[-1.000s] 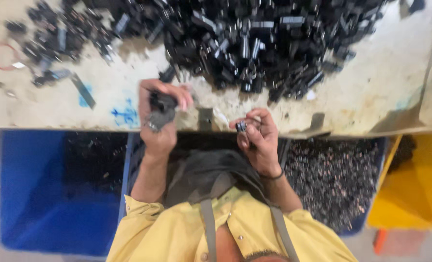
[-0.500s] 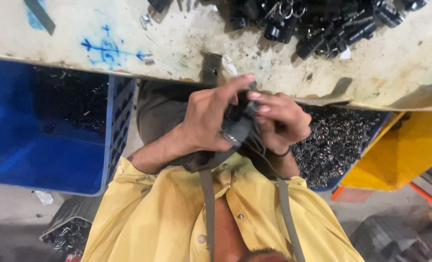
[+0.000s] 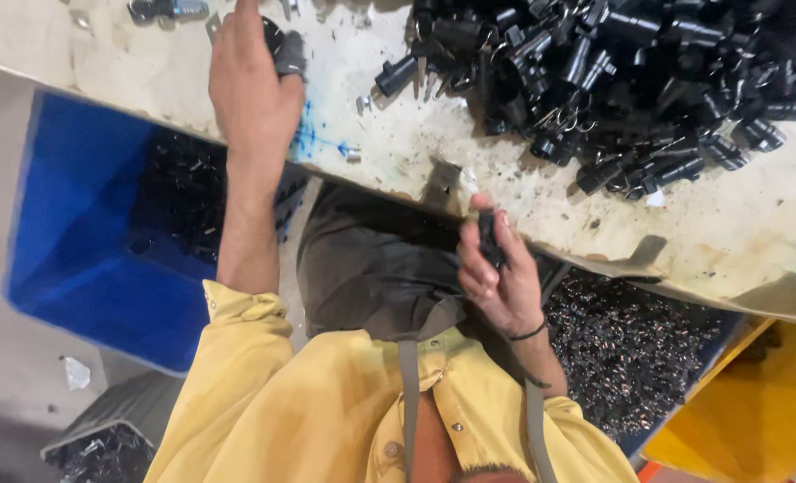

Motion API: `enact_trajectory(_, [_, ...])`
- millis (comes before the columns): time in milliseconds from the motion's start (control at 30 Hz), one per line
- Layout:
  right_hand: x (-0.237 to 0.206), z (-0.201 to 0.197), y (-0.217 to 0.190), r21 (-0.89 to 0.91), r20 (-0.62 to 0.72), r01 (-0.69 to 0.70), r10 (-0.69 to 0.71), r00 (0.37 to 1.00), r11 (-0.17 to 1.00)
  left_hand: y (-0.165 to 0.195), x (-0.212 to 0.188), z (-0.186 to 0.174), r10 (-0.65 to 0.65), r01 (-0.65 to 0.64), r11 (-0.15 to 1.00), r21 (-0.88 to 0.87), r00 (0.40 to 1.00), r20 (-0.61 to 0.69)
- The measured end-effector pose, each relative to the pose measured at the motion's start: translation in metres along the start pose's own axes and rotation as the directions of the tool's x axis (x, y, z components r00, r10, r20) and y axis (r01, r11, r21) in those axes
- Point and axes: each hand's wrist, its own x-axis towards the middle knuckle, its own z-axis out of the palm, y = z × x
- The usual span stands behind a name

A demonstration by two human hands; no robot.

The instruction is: The person picks black cylindrical plastic components one at a time from a large pile on the workbench, turns each over in their hands, occasionally wipes a component with a cloth, and drops the parts into a blue bin below the bench. The person repeats this pick-check-place cycle throughout the episode.

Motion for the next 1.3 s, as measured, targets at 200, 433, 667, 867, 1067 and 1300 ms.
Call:
enact_trajectory(200, [-0.004,-0.028,0.008,-0.116,-0.097,0.126,-0.138,0.986,0.985,0.056,-0.061,-0.015,-0.175,0.388,0.656,-0.648,0.913,0.369])
enact_trajectory(433, [-0.022,-0.052,0.014,-0.347,-0.031,0.323,-0.355,0.934,0.88,0.145,-0.111,-0.022,0.093,0.407,0.328,-0.853,0.884,0.458])
enact_trajectory(667, [-0.007,-0.05,0.004,-0.656,0.71,0.748,-0.413,0.57,-0.096,0.138,-0.103,-0.029,0.302,0.532,0.305,-0.79,0.732,0.61])
enact_trajectory(867, [-0.012,-0.043,-0.02,-0.72,0.691,0.671,-0.257,0.675,-0.175,0.137,-0.094,-0.025,0.42,0.245,0.37,-0.896,0.816,0.396])
enact_trajectory(1067, [-0.018,-0.042,-0.01,-0.848,0.403,0.516,-0.482,0.778,0.124,0.134,-0.101,-0.018,0.498,-0.167,0.542,-0.823,0.853,0.155])
enact_trajectory(1300, [0.003,-0.031,0.013,-0.247,-0.125,0.311,-0.349,0.929,0.918,0.063,-0.081,-0.008,0.082,0.029,0.915,-0.403,0.963,0.256])
